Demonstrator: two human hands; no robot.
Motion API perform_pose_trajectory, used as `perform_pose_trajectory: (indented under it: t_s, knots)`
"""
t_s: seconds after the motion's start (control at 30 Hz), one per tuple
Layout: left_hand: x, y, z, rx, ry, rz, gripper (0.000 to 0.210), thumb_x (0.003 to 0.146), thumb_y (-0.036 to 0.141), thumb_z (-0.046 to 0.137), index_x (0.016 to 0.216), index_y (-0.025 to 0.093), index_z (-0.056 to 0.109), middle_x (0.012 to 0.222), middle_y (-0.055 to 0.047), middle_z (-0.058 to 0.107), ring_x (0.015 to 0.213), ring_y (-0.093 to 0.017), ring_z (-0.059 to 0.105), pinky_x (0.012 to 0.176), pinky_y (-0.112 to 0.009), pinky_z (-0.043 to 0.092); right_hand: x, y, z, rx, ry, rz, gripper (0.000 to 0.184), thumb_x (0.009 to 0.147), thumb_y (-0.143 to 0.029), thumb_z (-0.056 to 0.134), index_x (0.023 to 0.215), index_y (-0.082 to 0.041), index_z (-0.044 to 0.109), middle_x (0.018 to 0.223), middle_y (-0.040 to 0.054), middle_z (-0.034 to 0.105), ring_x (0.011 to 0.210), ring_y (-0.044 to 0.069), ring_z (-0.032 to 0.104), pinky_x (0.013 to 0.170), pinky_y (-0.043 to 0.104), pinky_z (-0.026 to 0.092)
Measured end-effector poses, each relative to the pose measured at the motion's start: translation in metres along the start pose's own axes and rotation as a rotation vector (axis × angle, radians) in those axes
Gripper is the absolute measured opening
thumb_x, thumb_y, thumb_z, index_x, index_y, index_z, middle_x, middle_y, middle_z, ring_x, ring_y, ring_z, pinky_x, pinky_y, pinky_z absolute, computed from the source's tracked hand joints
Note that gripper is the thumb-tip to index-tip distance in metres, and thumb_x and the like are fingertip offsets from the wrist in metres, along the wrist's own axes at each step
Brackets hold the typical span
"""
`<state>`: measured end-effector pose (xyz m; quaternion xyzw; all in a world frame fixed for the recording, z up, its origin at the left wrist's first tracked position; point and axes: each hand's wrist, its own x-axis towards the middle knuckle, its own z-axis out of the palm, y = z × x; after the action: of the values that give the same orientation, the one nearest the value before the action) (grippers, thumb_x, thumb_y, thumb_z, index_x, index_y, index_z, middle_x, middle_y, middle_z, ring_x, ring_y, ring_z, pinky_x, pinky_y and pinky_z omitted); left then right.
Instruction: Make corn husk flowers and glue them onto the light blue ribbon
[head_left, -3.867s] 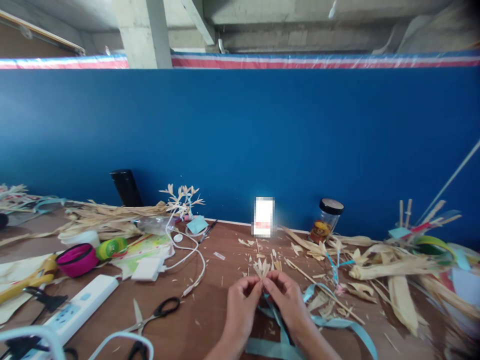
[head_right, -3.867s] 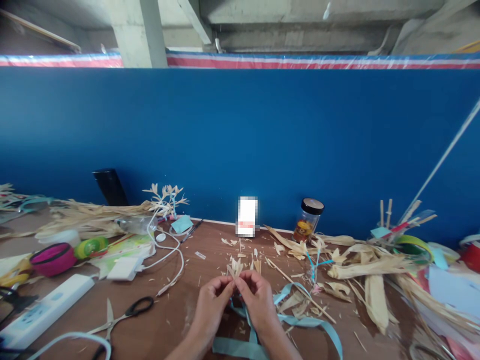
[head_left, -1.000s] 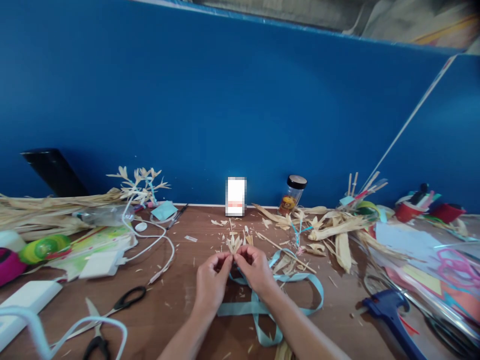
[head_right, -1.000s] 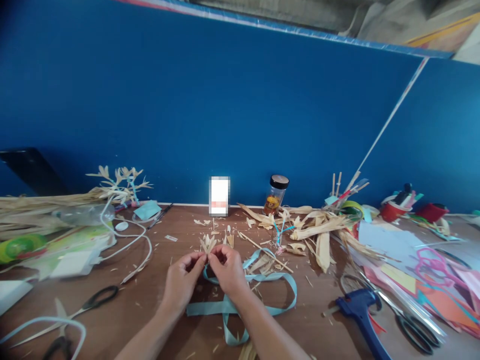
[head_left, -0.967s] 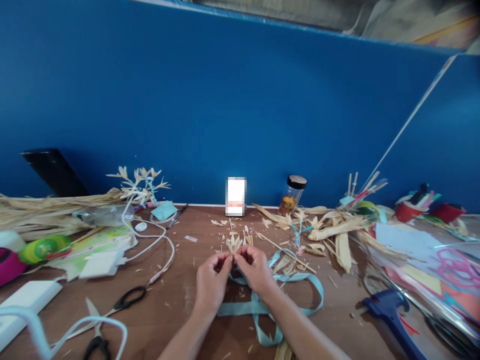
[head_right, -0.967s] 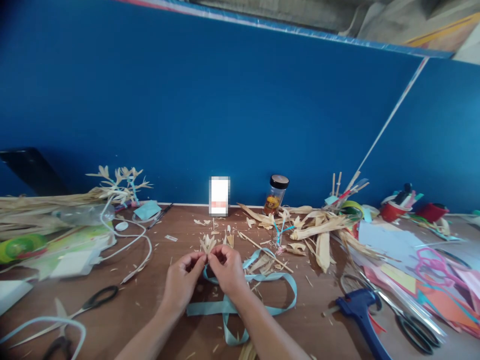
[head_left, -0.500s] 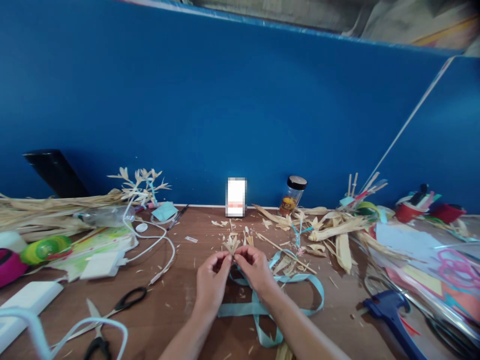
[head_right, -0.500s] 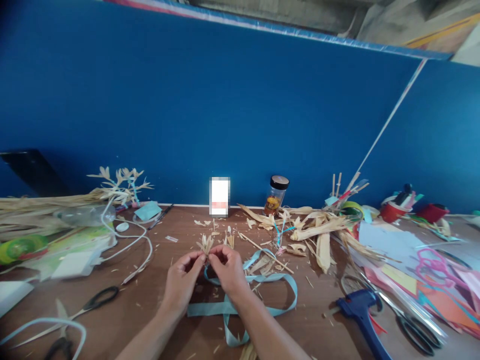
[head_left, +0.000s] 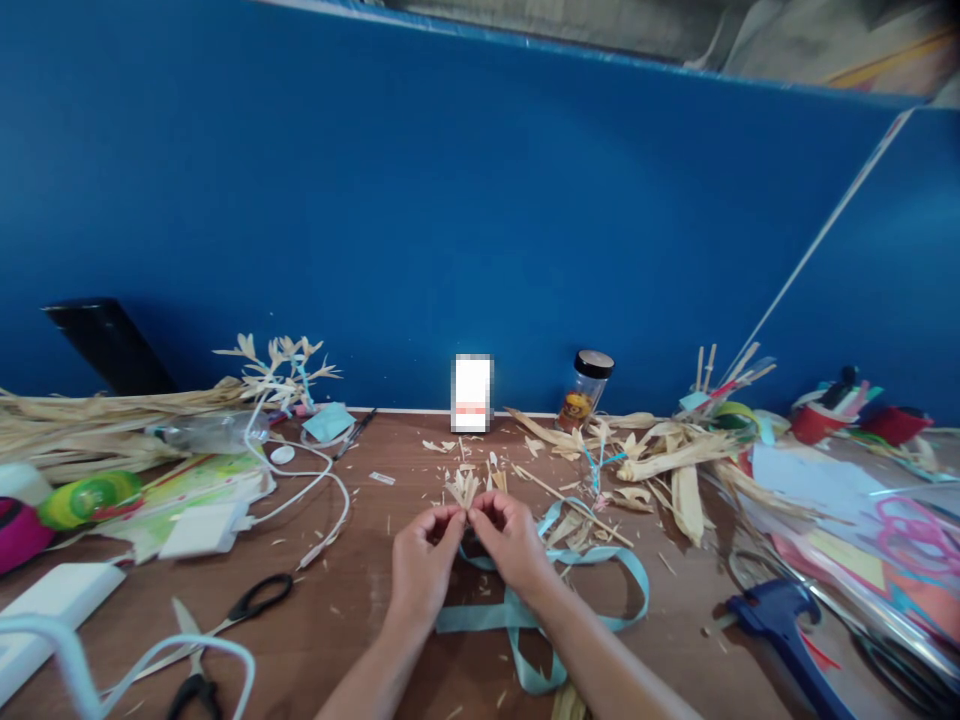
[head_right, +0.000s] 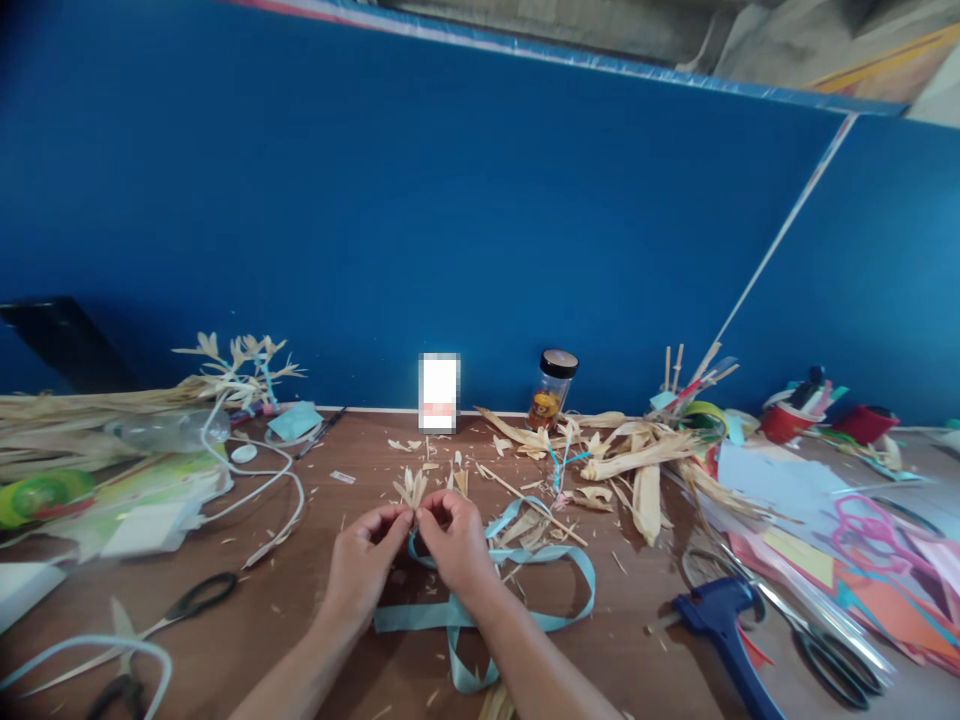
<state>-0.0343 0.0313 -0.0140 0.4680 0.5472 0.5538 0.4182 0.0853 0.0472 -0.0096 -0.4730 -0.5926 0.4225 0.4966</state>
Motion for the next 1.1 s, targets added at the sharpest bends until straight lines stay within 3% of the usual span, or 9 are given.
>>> perform_pose_trajectory:
  t_s: [0.37, 0.67, 0.9, 1.1]
  knots:
    - [-0.002, 0.001, 0.001, 0.054, 0.05, 0.012, 0.02, 0.067, 0.032, 0.06, 0.07, 0.013, 0.066, 0.057, 0.0, 0.063, 0.051, -0.013, 0.053, 0.051, -0.021, 0.042, -0.008, -0.009, 0.006, -0.214, 0.069, -0.074, 0.012, 0.075, -0.026, 0.052, 0.07, -0.017, 0.059, 0.065, 0.0008, 0.058, 0.059, 0.014, 0.052, 0.056, 0.023, 0.04]
    - [-0.006, 0.002, 0.003, 0.053, 0.034, 0.119, 0.021, 0.068, 0.032, 0.06, 0.078, 0.017, 0.07, 0.076, -0.005, 0.07, 0.071, -0.019, 0.061, 0.066, -0.026, 0.046, -0.005, -0.008, 0.003, -0.055, 0.09, -0.024, 0.012, 0.073, -0.026, 0.054, 0.068, -0.017, 0.057, 0.06, -0.0008, 0.057, 0.054, 0.013, 0.05, 0.053, 0.022, 0.04]
    - [0.003, -0.001, 0.002, -0.365, -0.056, -0.218, 0.031, 0.067, 0.037, 0.064, 0.086, 0.014, 0.065, 0.071, -0.004, 0.067, 0.063, -0.013, 0.059, 0.058, -0.022, 0.045, 0.001, -0.007, 0.003, 0.157, 0.041, 0.064, 0.014, 0.073, -0.028, 0.057, 0.068, -0.015, 0.054, 0.056, -0.0039, 0.05, 0.051, 0.009, 0.043, 0.051, 0.02, 0.036]
    - [0.006, -0.002, -0.001, -0.335, -0.102, -0.213, 0.031, 0.065, 0.037, 0.065, 0.085, 0.014, 0.064, 0.07, -0.001, 0.064, 0.057, -0.009, 0.054, 0.056, -0.02, 0.044, 0.001, -0.002, 0.003, 0.194, -0.023, 0.055, 0.015, 0.074, -0.029, 0.057, 0.068, -0.015, 0.055, 0.06, -0.0031, 0.051, 0.053, 0.009, 0.043, 0.053, 0.021, 0.036]
